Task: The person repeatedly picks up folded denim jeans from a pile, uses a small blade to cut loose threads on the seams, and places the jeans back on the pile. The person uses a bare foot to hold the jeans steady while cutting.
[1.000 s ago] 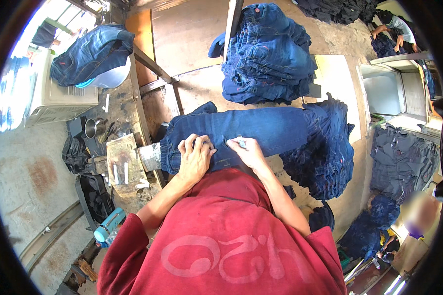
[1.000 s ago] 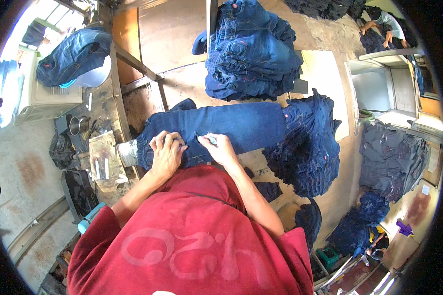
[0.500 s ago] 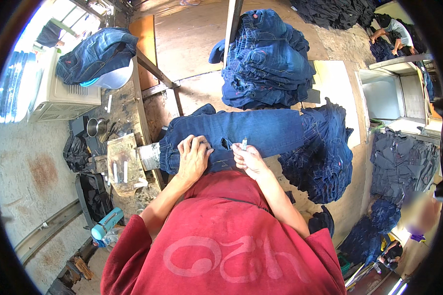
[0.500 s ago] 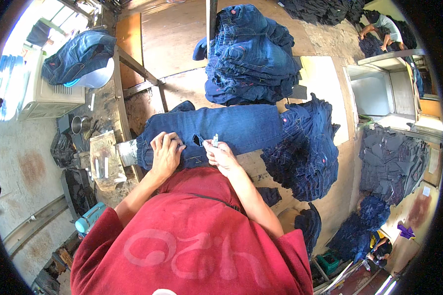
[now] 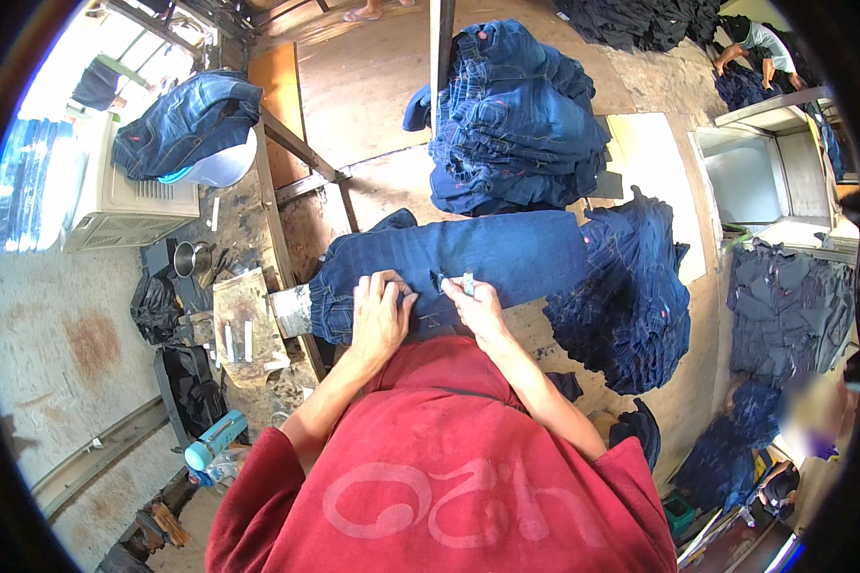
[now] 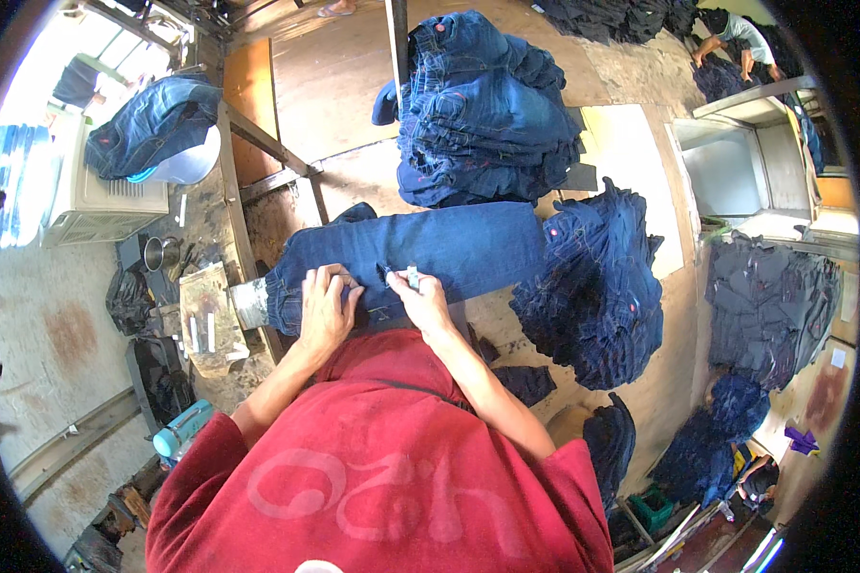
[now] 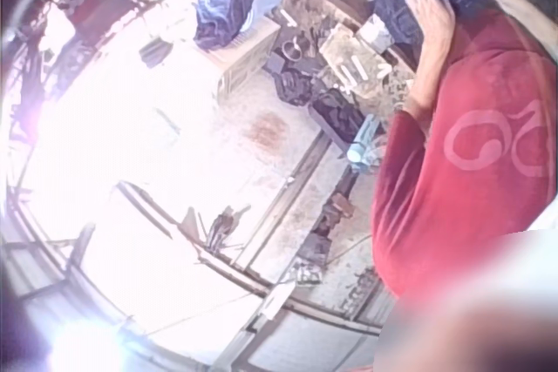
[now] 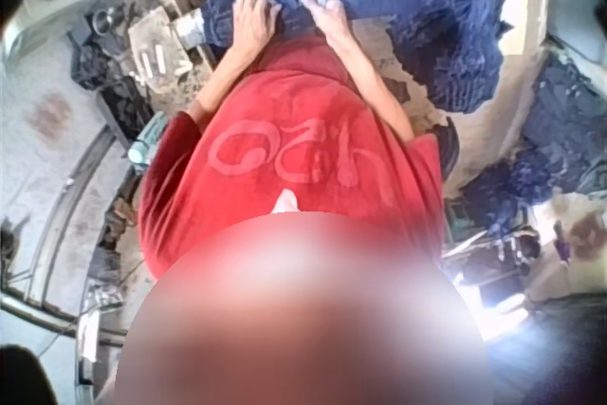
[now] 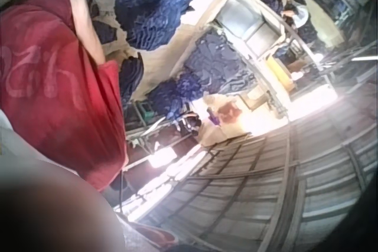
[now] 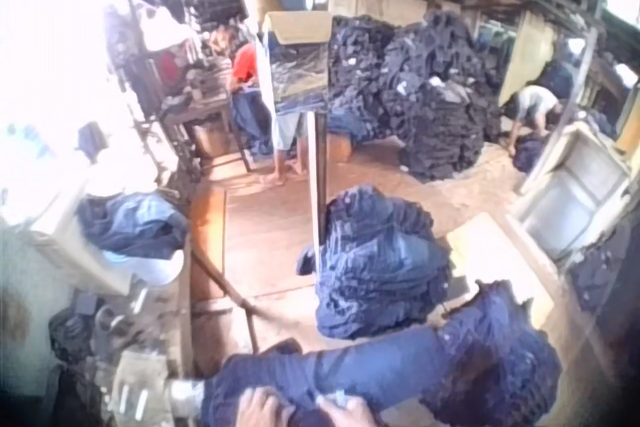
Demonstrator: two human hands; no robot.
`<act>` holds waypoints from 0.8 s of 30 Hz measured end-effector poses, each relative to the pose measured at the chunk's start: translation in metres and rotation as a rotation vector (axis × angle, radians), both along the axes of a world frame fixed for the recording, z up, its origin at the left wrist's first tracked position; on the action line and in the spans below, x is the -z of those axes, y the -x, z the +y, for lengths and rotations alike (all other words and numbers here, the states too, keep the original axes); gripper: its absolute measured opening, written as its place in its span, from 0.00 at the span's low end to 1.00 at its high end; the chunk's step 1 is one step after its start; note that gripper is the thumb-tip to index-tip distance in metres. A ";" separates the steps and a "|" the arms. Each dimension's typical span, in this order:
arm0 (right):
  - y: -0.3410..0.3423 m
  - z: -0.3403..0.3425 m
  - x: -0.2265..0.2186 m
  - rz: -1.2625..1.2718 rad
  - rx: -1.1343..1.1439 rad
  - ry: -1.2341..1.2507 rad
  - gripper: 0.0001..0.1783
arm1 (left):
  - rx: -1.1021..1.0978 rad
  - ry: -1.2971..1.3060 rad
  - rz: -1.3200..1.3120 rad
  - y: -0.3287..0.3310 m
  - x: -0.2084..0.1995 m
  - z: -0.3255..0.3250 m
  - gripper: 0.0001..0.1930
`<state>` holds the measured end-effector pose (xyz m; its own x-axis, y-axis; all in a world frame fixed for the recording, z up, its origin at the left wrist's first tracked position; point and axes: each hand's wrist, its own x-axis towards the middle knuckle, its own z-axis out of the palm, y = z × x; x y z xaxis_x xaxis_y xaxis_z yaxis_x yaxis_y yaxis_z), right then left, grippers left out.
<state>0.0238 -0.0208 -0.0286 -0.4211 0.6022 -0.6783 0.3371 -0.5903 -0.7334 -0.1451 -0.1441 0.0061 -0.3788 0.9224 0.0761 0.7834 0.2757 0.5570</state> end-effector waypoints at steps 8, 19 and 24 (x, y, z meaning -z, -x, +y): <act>-0.004 0.002 -0.048 -0.075 -0.275 -0.704 0.14 | -0.019 0.272 -1.312 -0.006 -0.008 0.037 0.24; -0.026 0.014 -0.011 -0.358 -0.351 -0.668 0.28 | -0.381 0.407 -1.360 -0.023 0.000 0.021 0.07; -0.035 0.012 -0.015 -0.276 -0.323 -0.655 0.24 | -0.568 0.405 -1.543 -0.020 -0.018 0.011 0.06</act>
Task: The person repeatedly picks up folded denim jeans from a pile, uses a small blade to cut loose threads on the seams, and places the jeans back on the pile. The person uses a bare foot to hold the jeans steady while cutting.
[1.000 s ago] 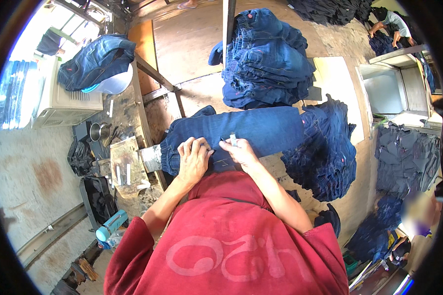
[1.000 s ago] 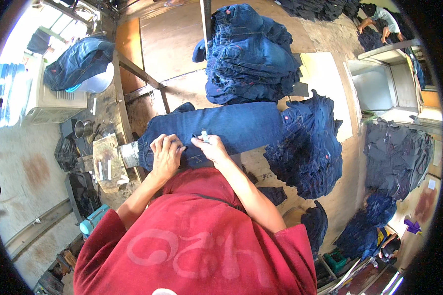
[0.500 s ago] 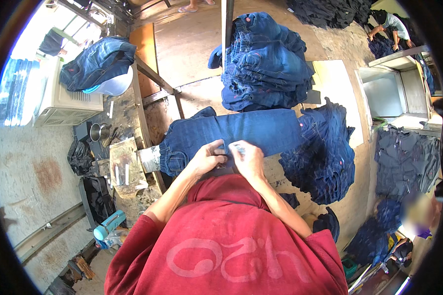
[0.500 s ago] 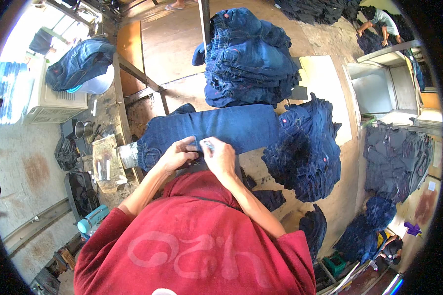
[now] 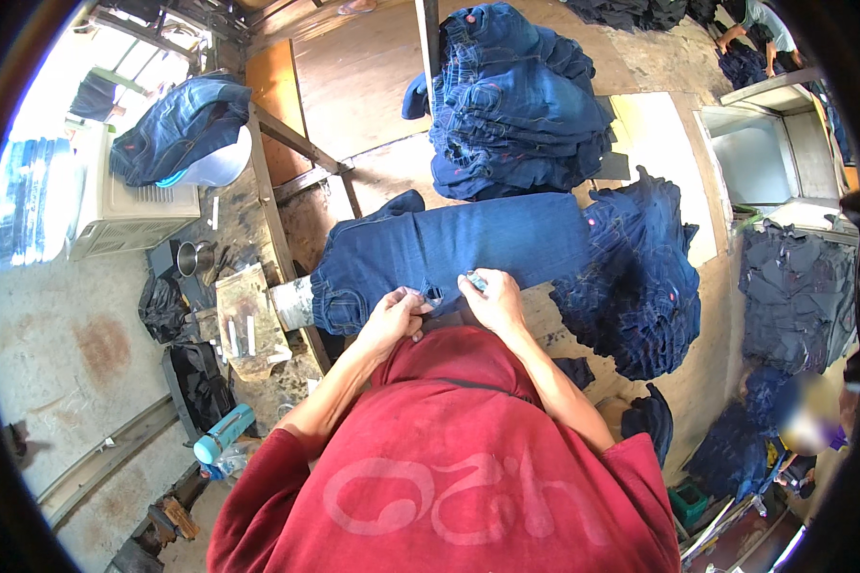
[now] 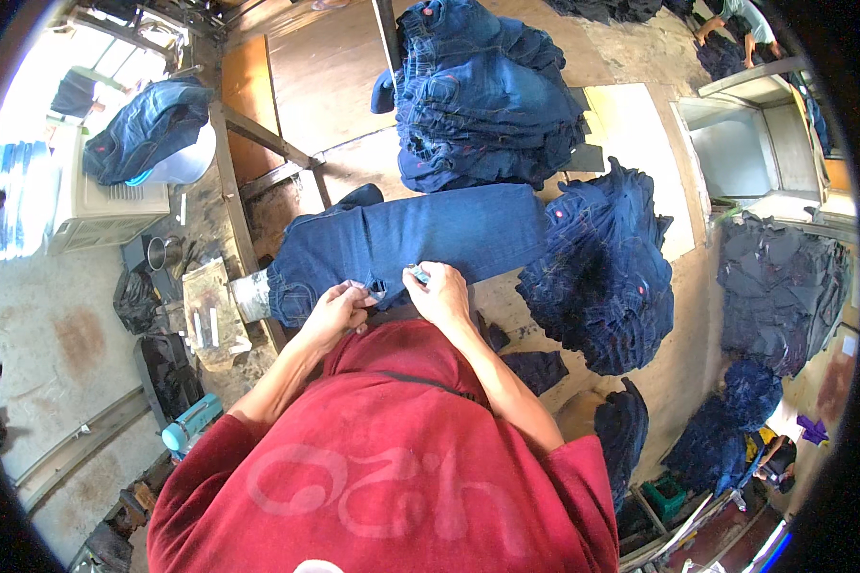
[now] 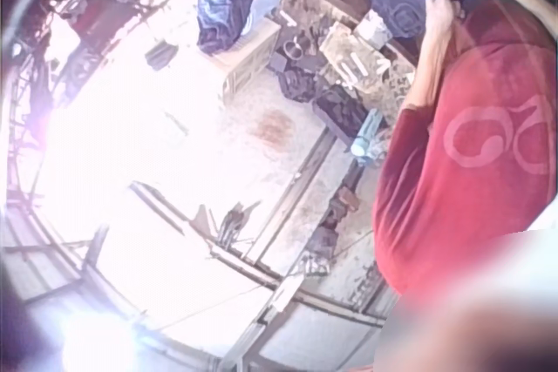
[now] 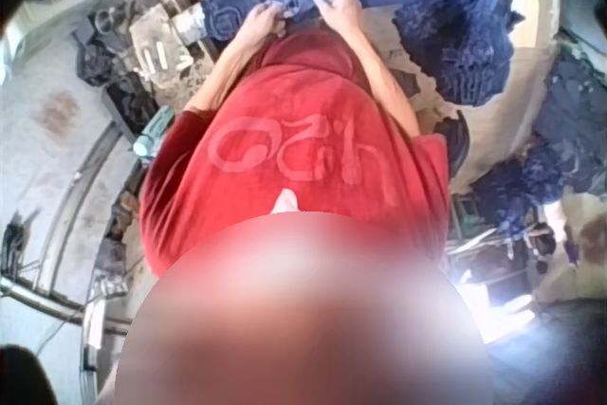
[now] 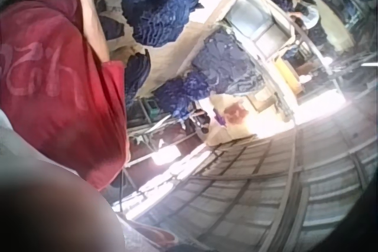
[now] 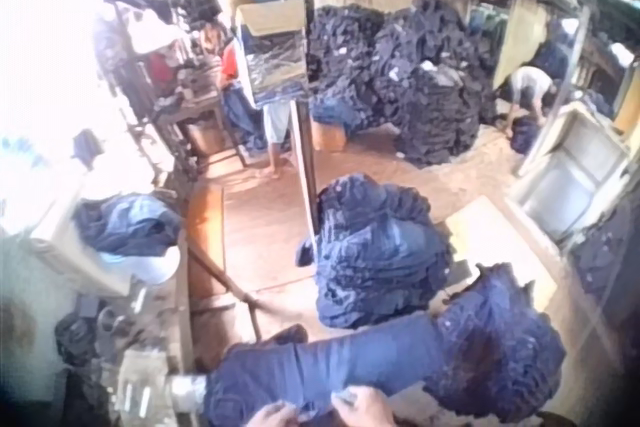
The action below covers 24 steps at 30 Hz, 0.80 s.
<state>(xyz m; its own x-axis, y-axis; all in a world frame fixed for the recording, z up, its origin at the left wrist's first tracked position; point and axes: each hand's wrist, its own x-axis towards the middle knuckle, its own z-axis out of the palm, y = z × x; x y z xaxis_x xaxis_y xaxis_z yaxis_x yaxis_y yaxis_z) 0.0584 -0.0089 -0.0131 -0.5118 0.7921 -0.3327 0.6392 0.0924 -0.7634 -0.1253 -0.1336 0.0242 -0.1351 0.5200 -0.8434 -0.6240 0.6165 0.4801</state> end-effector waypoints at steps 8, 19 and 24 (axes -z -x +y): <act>-0.004 0.001 -0.010 0.057 0.010 -0.026 0.23 | 0.352 -0.037 0.263 -0.005 0.005 0.024 0.09; -0.007 0.006 -0.012 0.035 -0.045 0.114 0.23 | 0.080 0.045 -0.004 -0.001 -0.020 0.003 0.08; -0.024 0.023 0.005 0.149 -0.076 0.161 0.21 | 0.236 0.107 0.220 -0.010 -0.019 0.011 0.09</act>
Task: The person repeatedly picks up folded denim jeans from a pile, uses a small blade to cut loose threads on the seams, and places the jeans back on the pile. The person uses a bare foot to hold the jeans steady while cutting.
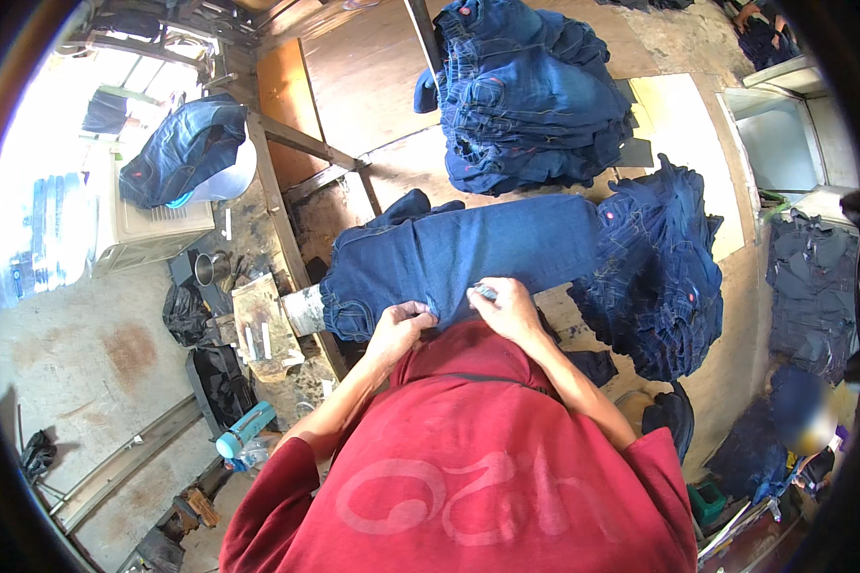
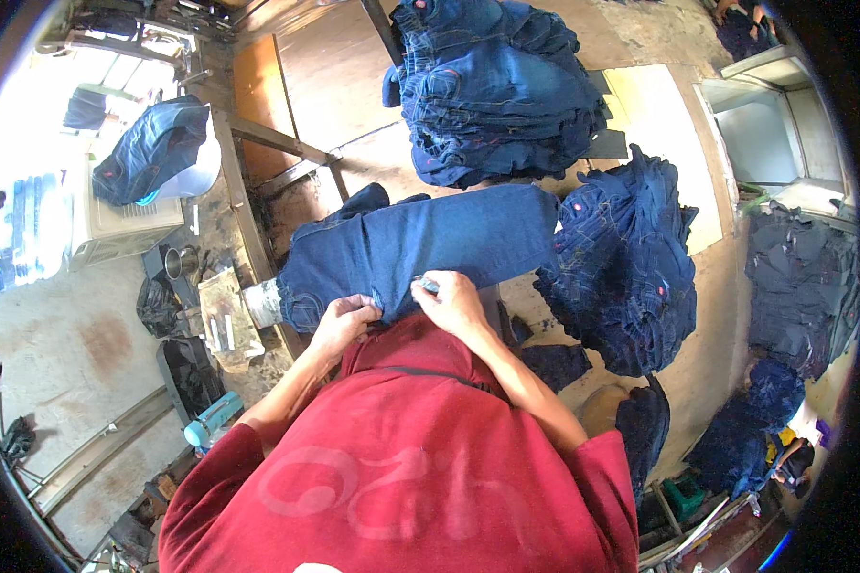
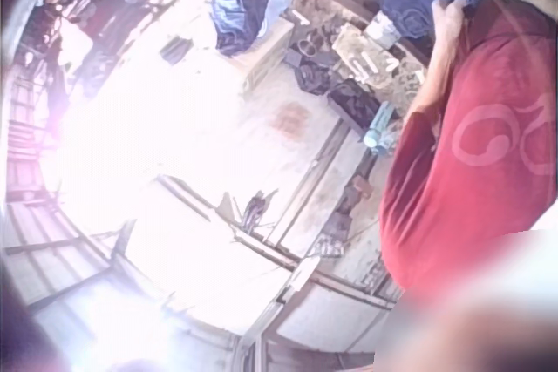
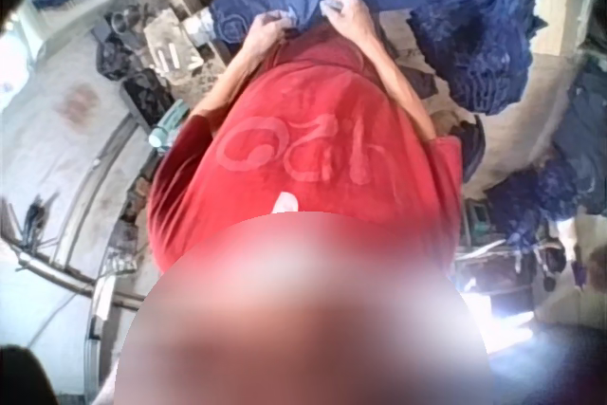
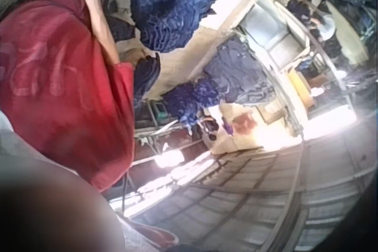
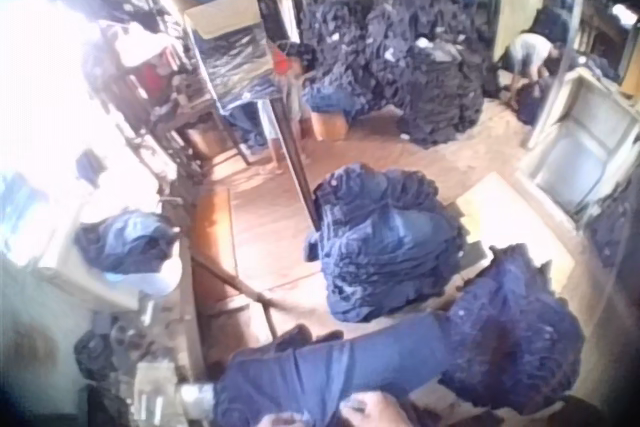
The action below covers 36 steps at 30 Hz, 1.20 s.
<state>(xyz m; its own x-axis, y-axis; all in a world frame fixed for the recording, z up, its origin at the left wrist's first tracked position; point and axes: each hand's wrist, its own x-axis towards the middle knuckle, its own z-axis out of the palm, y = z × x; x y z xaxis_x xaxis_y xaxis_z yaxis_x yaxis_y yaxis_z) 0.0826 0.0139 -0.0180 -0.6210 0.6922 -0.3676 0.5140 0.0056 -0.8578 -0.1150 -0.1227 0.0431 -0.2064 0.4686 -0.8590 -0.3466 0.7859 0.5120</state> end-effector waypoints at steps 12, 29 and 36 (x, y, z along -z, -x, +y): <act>-0.053 0.061 -0.034 0.078 -0.105 -0.064 0.13 | 0.287 -0.097 -0.159 0.030 -0.013 0.003 0.44; -0.097 0.114 0.021 -0.251 0.268 0.068 0.18 | 0.257 -0.159 0.857 0.090 0.002 0.007 0.17; -0.167 0.117 0.079 -0.086 0.829 0.777 0.48 | 0.306 0.508 0.720 0.173 0.070 0.020 0.34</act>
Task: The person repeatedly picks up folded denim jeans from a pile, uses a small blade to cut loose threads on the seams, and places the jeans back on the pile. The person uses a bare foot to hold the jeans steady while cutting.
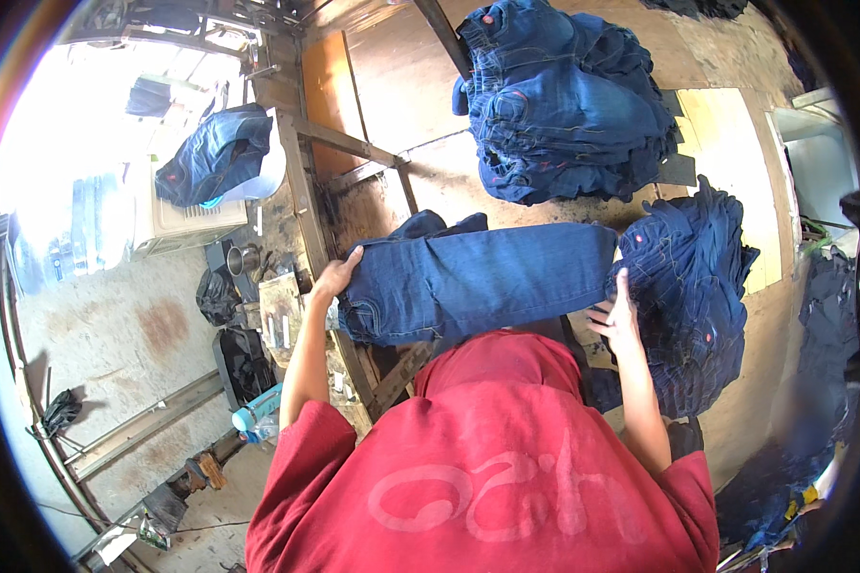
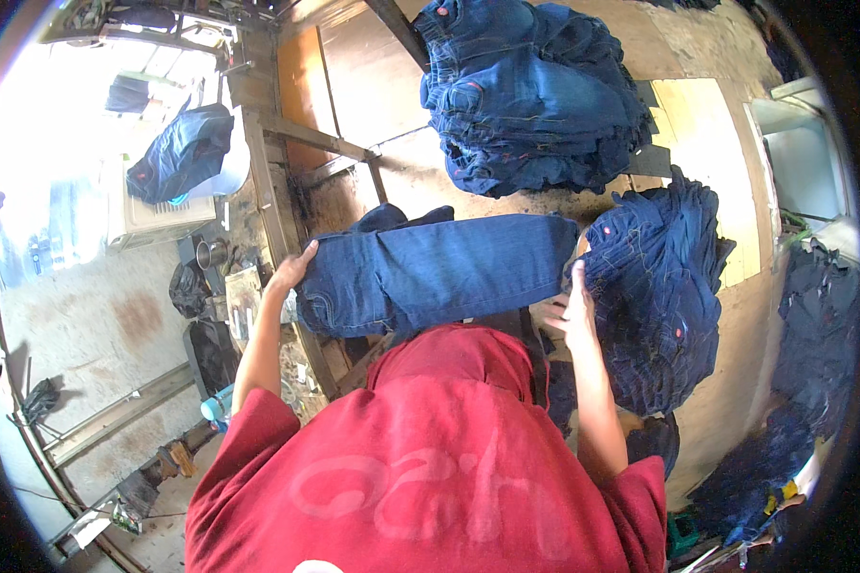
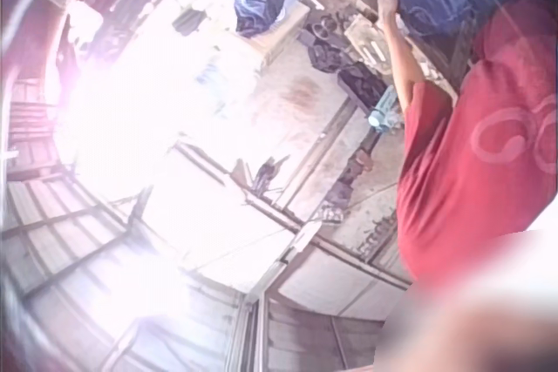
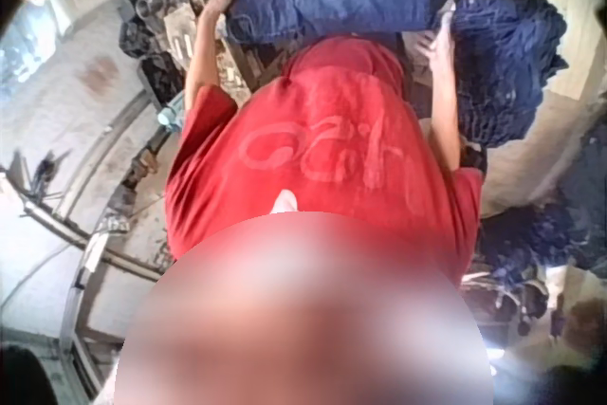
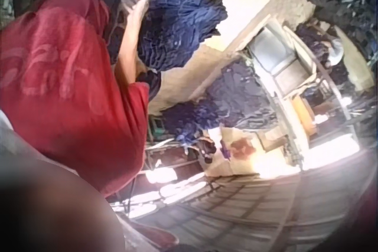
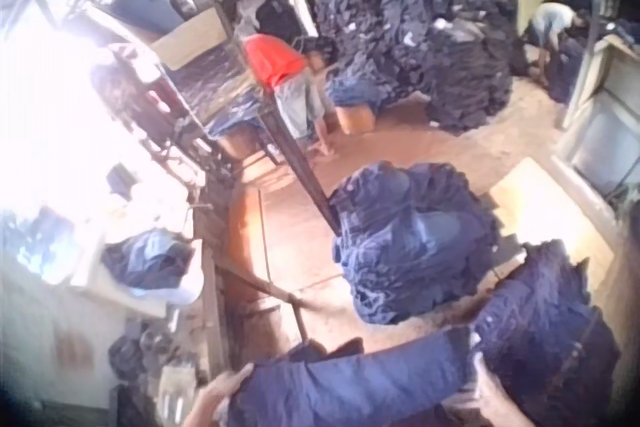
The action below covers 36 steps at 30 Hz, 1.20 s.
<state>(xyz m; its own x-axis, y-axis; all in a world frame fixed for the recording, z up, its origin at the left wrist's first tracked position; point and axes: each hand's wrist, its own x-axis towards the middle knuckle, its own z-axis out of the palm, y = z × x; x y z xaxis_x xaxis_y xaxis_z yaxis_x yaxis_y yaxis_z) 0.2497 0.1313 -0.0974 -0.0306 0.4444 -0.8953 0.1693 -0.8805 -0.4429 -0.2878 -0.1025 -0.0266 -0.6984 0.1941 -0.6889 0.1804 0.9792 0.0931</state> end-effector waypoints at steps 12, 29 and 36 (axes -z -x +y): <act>-0.152 0.179 0.103 -0.682 0.686 -0.881 0.20 | -0.657 -0.753 -0.817 -0.201 -0.058 0.076 0.31; -0.426 0.332 -0.235 -0.126 0.217 -1.054 0.26 | -0.010 -1.454 -1.192 -0.205 -0.123 0.519 0.15; -0.373 0.189 -0.045 -0.840 -0.959 -0.393 0.35 | -0.183 -1.195 -0.166 0.071 0.015 0.411 0.30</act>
